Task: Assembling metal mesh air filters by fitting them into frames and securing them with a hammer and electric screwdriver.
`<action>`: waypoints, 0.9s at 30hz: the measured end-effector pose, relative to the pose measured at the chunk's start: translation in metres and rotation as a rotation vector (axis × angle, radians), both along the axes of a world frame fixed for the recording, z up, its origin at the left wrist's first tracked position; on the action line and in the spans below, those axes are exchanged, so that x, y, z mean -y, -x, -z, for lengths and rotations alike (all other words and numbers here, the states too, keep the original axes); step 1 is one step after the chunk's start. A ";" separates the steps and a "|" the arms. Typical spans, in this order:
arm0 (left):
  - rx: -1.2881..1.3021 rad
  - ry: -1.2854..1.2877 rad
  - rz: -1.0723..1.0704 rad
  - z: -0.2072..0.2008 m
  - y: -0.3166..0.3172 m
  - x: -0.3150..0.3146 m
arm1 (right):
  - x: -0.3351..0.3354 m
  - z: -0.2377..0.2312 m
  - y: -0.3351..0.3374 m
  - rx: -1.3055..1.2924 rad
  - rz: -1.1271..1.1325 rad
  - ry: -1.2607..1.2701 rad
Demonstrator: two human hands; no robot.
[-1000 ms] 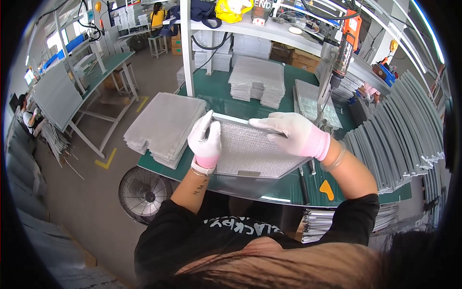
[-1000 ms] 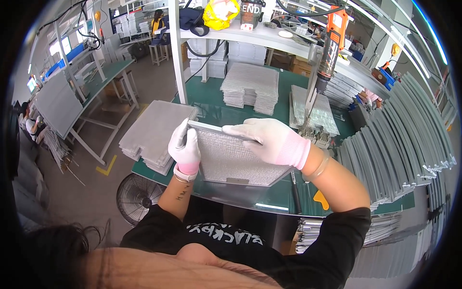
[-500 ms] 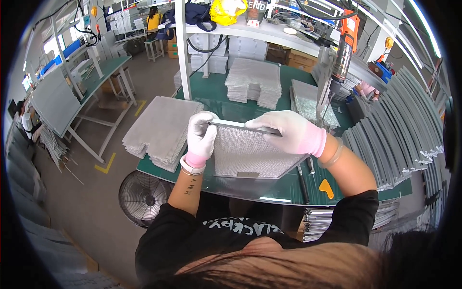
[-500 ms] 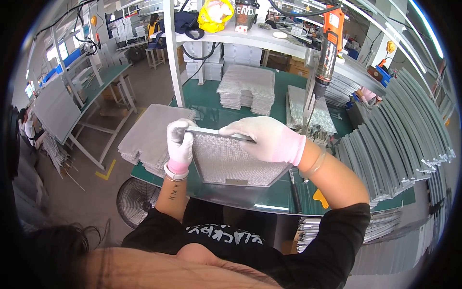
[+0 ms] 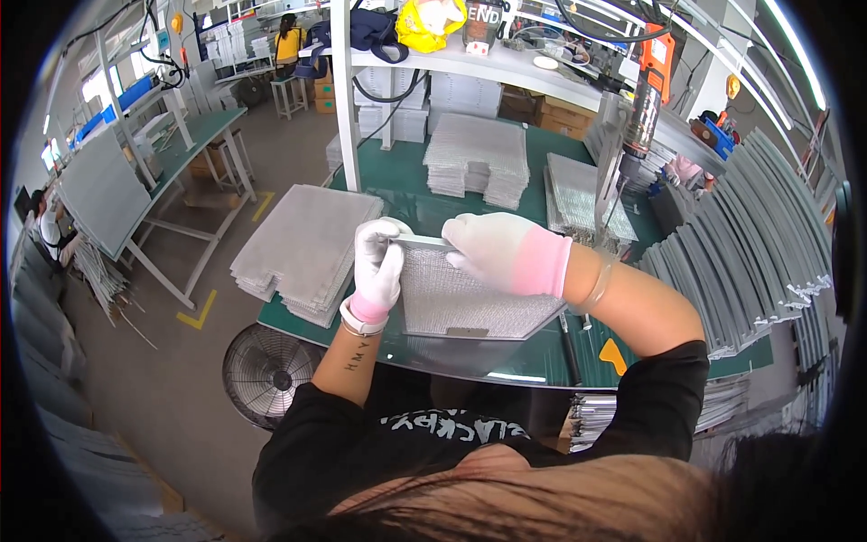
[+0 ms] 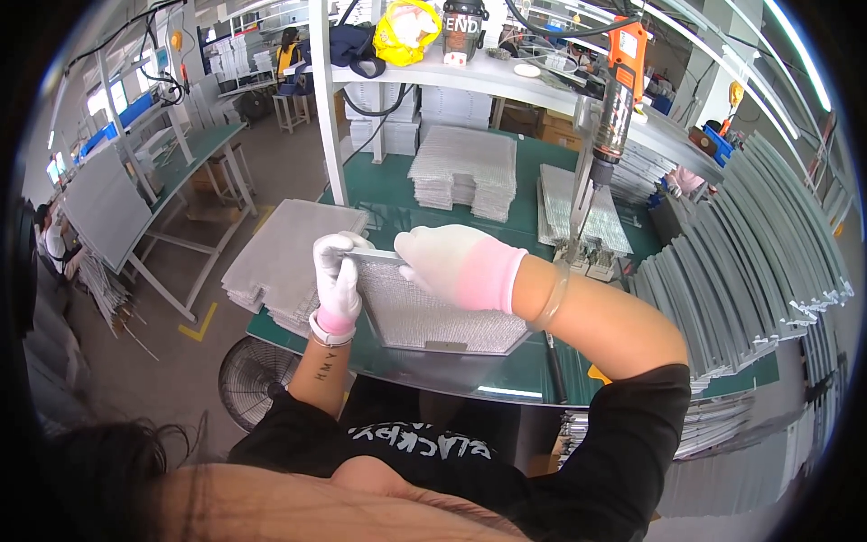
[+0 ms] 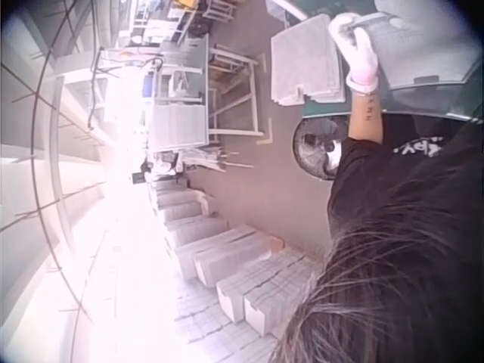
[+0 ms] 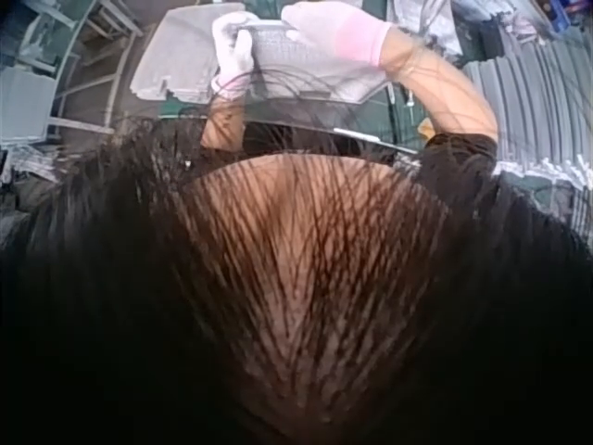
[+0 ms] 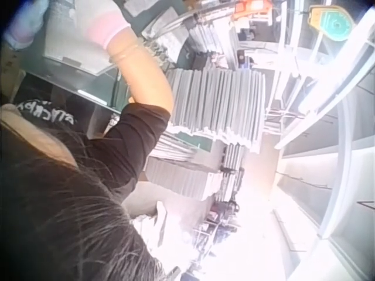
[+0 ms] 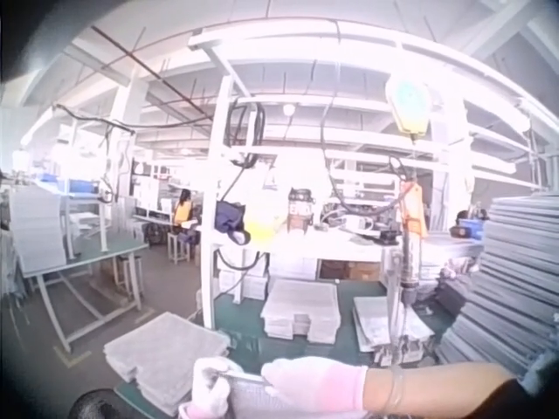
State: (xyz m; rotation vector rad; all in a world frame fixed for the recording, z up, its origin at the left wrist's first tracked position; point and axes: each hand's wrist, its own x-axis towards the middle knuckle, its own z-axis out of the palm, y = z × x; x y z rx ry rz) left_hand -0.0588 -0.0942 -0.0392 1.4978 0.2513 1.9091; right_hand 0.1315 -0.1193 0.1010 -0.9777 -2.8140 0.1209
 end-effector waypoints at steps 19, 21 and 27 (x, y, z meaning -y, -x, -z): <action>0.075 -0.029 0.140 0.003 0.001 0.007 | 0.006 -0.009 0.025 0.218 -0.020 -0.157; 0.073 -0.004 0.113 0.007 0.000 0.005 | 0.008 -0.008 0.024 0.220 -0.024 -0.253; -0.018 -0.119 -0.144 0.007 -0.006 -0.002 | 0.017 -0.012 0.013 0.268 -0.034 -0.526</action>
